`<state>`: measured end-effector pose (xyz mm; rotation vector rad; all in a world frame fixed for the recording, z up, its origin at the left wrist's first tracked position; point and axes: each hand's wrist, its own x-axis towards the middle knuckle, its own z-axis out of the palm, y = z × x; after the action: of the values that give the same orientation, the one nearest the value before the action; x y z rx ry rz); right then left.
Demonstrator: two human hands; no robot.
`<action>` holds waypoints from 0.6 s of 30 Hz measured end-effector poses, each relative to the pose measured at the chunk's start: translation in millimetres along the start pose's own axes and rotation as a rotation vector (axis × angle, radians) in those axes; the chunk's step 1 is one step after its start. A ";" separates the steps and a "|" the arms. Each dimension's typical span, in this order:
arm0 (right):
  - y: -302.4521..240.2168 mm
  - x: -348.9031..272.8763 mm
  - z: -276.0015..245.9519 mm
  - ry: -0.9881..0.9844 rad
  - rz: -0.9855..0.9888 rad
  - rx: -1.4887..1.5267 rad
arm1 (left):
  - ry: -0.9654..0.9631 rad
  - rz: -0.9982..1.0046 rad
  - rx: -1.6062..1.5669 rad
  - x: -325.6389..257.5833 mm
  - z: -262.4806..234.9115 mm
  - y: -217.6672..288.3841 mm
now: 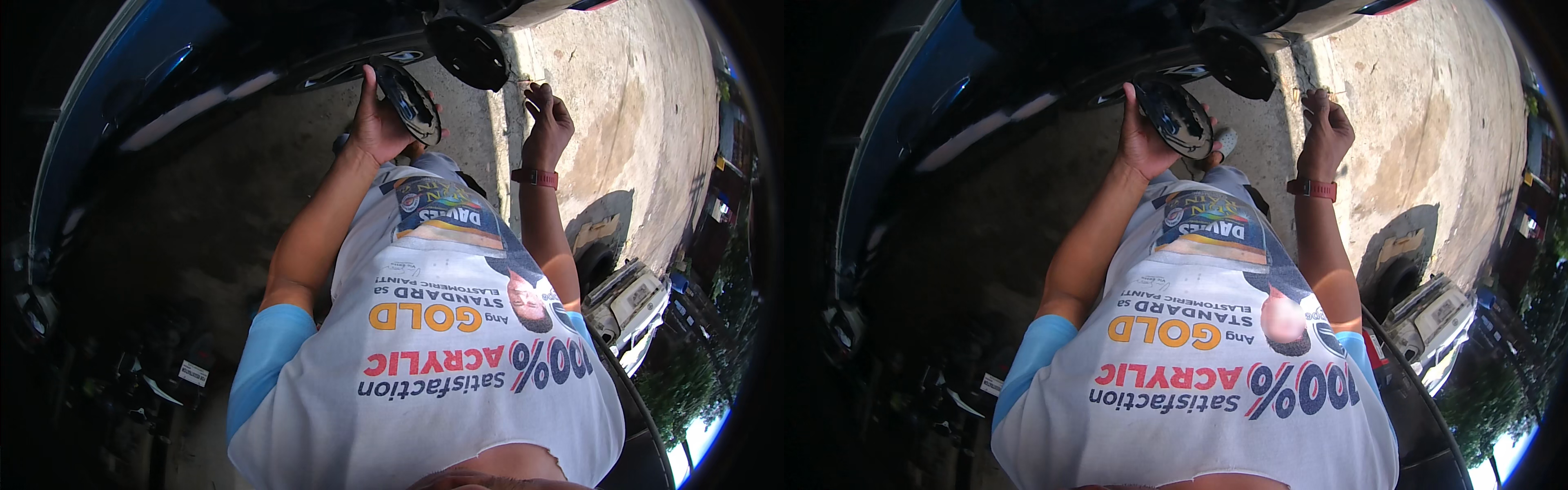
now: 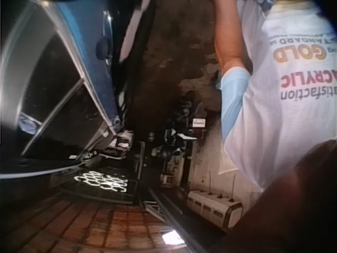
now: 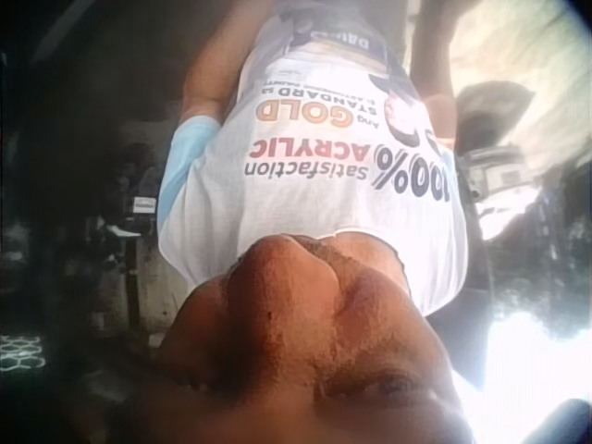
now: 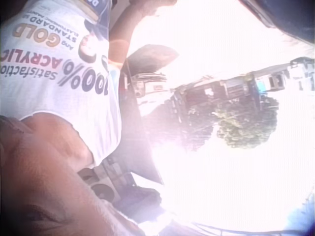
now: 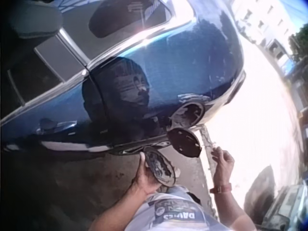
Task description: The person removes a fuel filler door from a car, inspects the internal components, and attempts to reassemble the parts. They manipulate the door and a plastic insert, trying to fit them together before placing the assembly back into the fuel filler opening.
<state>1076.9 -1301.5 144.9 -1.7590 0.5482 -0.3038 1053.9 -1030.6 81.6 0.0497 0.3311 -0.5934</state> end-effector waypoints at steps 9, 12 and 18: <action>-17.0 -3.2 18.0 -0.288 0.033 0.090 | 0.006 -0.001 0.010 -0.4 5.2 -1.2; -22.0 -4.3 23.5 -0.376 0.075 0.114 | -0.035 -0.026 -0.032 0.8 -0.1 0.0; -22.3 -7.1 23.4 -0.474 0.123 0.138 | -0.036 0.003 0.020 0.7 7.6 -0.3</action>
<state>1086.6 -1274.2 160.9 -1.5841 0.2819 0.1596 1056.4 -1032.4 88.5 0.0584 0.2902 -0.5941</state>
